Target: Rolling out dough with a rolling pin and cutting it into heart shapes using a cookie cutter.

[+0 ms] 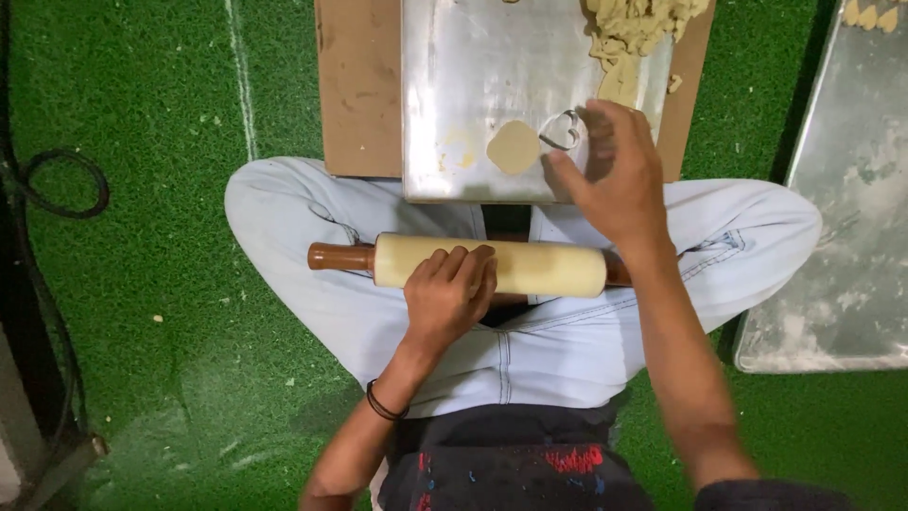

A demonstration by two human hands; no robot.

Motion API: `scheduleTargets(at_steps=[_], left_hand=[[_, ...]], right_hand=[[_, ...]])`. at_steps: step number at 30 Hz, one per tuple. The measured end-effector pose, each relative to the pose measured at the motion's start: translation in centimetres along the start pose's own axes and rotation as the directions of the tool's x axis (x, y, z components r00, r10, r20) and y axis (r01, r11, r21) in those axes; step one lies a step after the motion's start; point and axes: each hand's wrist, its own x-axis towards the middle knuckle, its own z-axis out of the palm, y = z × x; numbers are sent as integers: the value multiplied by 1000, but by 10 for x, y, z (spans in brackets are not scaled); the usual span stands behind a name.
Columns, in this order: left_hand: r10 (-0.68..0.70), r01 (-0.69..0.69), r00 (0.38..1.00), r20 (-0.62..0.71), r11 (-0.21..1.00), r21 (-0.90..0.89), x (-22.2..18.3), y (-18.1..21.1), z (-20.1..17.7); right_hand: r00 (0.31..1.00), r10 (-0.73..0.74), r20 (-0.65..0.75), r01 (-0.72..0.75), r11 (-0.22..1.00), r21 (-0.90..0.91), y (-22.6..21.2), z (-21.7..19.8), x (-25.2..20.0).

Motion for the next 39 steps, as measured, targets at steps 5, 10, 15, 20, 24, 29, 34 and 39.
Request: scheduleTargets(at_steps=[5,10,15,20,24,29,34,39], left_hand=[[9,-9,1000,-17,1000,22,0,-1,0],[20,-19,999,-42,1000,23,0,-2,1],[37,-37,998,-49,999,-6,0,-4,4],[34,-35,997,-66,999,-5,-3,-6,5],[54,-55,998,-38,998,-15,-3,-8,5],[51,-51,998,-47,999,-7,-4,-6,4],[46,-46,999,-12,999,-25,0,-7,-8],[107,-93,966,234,993,-73,-10,-41,-25]], right_hand=[[992,29,122,-18,996,-86,-8,-2,14],[969,-56,241,84,991,-108,-27,-16,23],[983,69,168,-38,983,-182,-13,-2,19],[994,-52,94,68,982,-178,0,7,16],[982,-165,91,171,983,-65,-24,14,10],[966,-237,98,248,961,-119,-34,22,8],[970,-226,88,238,954,-181,-40,21,1],[981,-195,-19,194,980,-30,-10,12,-48]])
